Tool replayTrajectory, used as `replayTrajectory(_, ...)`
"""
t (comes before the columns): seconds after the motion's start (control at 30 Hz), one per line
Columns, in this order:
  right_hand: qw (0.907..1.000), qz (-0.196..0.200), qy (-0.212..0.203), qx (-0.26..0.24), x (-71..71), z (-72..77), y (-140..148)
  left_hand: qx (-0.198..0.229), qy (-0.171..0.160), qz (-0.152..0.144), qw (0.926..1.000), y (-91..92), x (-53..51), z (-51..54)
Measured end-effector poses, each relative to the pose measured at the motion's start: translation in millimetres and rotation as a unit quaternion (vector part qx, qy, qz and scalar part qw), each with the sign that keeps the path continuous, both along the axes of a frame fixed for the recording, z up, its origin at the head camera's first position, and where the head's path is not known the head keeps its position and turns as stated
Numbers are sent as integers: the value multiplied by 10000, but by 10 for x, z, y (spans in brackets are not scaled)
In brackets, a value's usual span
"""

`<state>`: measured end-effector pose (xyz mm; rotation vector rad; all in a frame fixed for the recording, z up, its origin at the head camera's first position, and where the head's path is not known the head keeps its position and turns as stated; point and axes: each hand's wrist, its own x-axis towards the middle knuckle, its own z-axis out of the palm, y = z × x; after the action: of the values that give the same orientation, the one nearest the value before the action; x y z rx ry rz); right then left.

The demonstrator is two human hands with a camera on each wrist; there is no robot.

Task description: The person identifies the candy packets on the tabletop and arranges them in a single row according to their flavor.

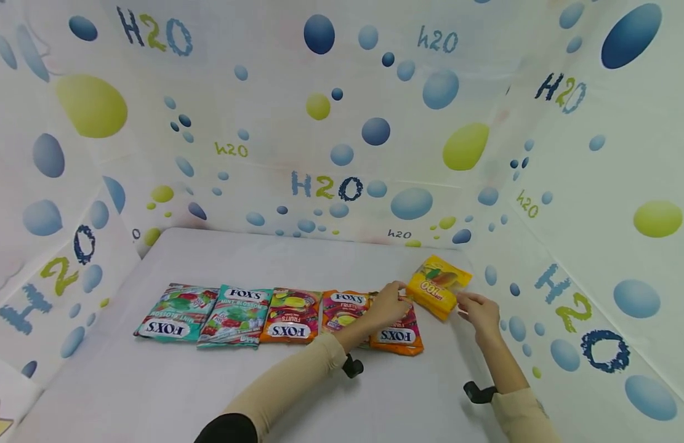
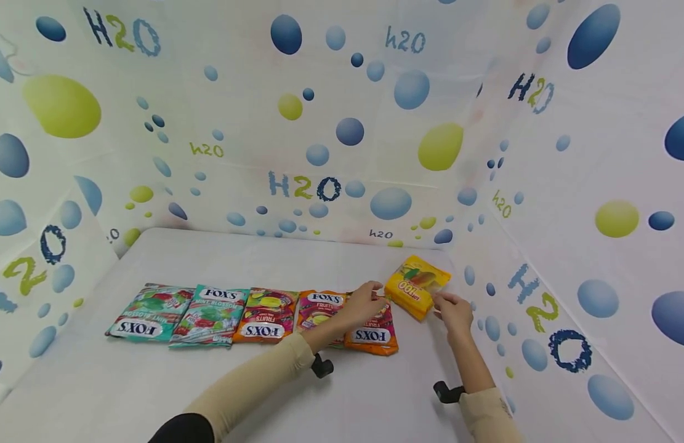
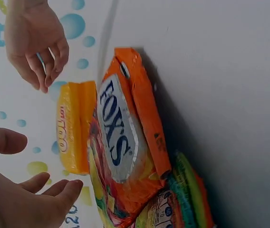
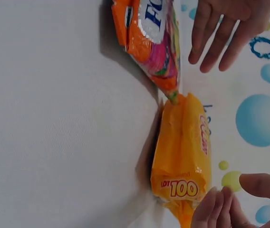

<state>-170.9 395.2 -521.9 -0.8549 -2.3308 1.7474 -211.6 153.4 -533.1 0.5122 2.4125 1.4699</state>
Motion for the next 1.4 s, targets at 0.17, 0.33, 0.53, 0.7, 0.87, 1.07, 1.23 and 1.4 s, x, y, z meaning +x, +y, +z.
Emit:
replayTrajectory(0.17, 9993, -362, 52, 29, -88, -53, 87, -215, 46, 70, 9997, 150, -201, -46)
replayTrajectory(0.33, 9978, -608, -135, -213, -217, -167, 161, -348, -57, 116, 9993, 247, -386, -95)
replayTrajectory(0.53, 9951, -688, -352, -623, -338, -276, 171, -277, -316, 115, 9991, 355, -502, -203)
replayTrajectory(0.7, 9932, -801, -275, -795, -380, -301, 136, -286, -203, -202, 9992, 481, -573, -286)
replayTrajectory(0.87, 9932, -817, -356, -744, -414, -303, 109, -363, -271, -362, 9983, 594, -622, -294)
replayTrajectory(1.07, 9915, -767, -401, -976, -415, -333, 101, -422, -453, -309, 9976, 623, -638, -294)
replayTrajectory(1.23, 9915, -740, -387, -994, -425, -342, 113, -309, -387, -289, 9984, 630, -658, -312)
replayTrajectory(1.4, 9911, -771, -381, -1012, -435, -345, 122, -463, -432, -351, 9974, 693, -722, -366)
